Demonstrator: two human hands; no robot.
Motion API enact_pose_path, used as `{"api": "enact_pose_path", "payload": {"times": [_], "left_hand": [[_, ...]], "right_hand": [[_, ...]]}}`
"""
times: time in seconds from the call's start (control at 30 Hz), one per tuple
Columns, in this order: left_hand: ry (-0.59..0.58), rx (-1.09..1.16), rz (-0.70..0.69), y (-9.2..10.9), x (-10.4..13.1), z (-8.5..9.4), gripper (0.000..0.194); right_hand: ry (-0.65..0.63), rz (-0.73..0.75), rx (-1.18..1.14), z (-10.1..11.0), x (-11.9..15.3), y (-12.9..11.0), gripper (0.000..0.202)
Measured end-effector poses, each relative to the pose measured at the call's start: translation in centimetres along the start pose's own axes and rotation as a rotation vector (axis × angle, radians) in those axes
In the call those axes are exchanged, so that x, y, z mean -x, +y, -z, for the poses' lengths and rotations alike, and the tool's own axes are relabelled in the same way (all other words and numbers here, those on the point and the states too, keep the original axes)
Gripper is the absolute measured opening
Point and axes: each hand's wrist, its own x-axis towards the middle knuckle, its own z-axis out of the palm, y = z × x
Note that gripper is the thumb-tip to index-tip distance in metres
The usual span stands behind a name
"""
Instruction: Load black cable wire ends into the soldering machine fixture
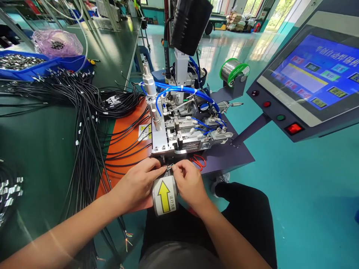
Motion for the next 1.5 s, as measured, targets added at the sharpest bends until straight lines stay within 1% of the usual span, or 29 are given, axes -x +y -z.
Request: {"api": "enact_pose_path", "payload": {"times": [0.1, 0.23, 0.4, 0.53, 0.67, 0.77, 0.97, 1.07, 1.17, 1.27, 1.33, 1.4, 1.43, 1.47, 1.5], "left_hand": [[-0.002, -0.001, 0.002, -0.1, 0.0, 0.0, 0.028], [-0.006, -0.009, 0.004, 0.1, -0.1, 0.1, 0.027], [-0.013, -0.003, 0.008, 0.2, -0.2, 0.3, 0.027], [-0.034, -0.027, 0.011, 0.4, -0.2, 0.5, 0.028], [-0.08, -0.079, 0.028, 0.7, -0.3, 1.2, 0.027], [-0.084, -0.1, 0.058, 0.8, -0.2, 1.7, 0.025], [-0.095, -0.142, 0.159, 0.5, 0.1, 2.1, 0.017], [-0.134, -0.208, 0.141, 0.7, 0.0, 2.4, 0.018], [-0.16, -0.265, 0.106, 1.0, -0.3, 2.6, 0.017], [-0.183, -0.299, 0.095, 1.3, -0.3, 2.8, 0.015], [-0.211, -0.319, 0.09, 1.6, -0.2, 2.8, 0.016], [-0.265, -0.334, 0.081, 2.1, 0.0, 2.9, 0.016], [-0.302, -0.336, 0.08, 2.3, 0.0, 3.0, 0.018], [-0.342, -0.335, 0.086, 2.6, 0.1, 3.2, 0.024], [-0.384, -0.329, 0.102, 2.8, 0.1, 3.3, 0.033]], "right_hand": [[0.009, 0.059, 0.041, 0.0, -0.2, 0.5, 0.02], [-0.017, 0.051, 0.054, 0.2, -0.4, 0.9, 0.023], [0.006, 0.078, 0.054, 0.7, -0.8, 0.2, 0.024], [-0.066, 0.074, 0.035, 0.2, -1.2, -0.1, 0.023], [-0.03, 0.074, 0.067, -0.4, -1.2, 0.3, 0.023], [-0.014, 0.066, 0.086, -0.8, -1.1, 0.6, 0.023], [0.006, 0.029, 0.043, -1.3, -1.0, 0.8, 0.025], [0.003, 0.0, 0.001, -1.6, -1.1, 1.1, 0.026], [-0.032, -0.077, -0.084, -1.7, -1.4, 1.4, 0.031], [-0.073, -0.143, -0.126, -1.3, -1.5, 1.1, 0.034], [-0.02, -0.124, -0.063, -0.6, -0.8, 0.3, 0.033], [0.099, -0.051, 0.026, 0.1, 0.8, -1.0, 0.028], [0.11, -0.011, 0.049, 0.4, 1.9, -1.8, 0.025], [0.042, 0.035, 0.053, 0.4, 3.1, -2.6, 0.023], [-0.1, 0.089, 0.065, 0.3, 4.3, -3.3, 0.024]]}}
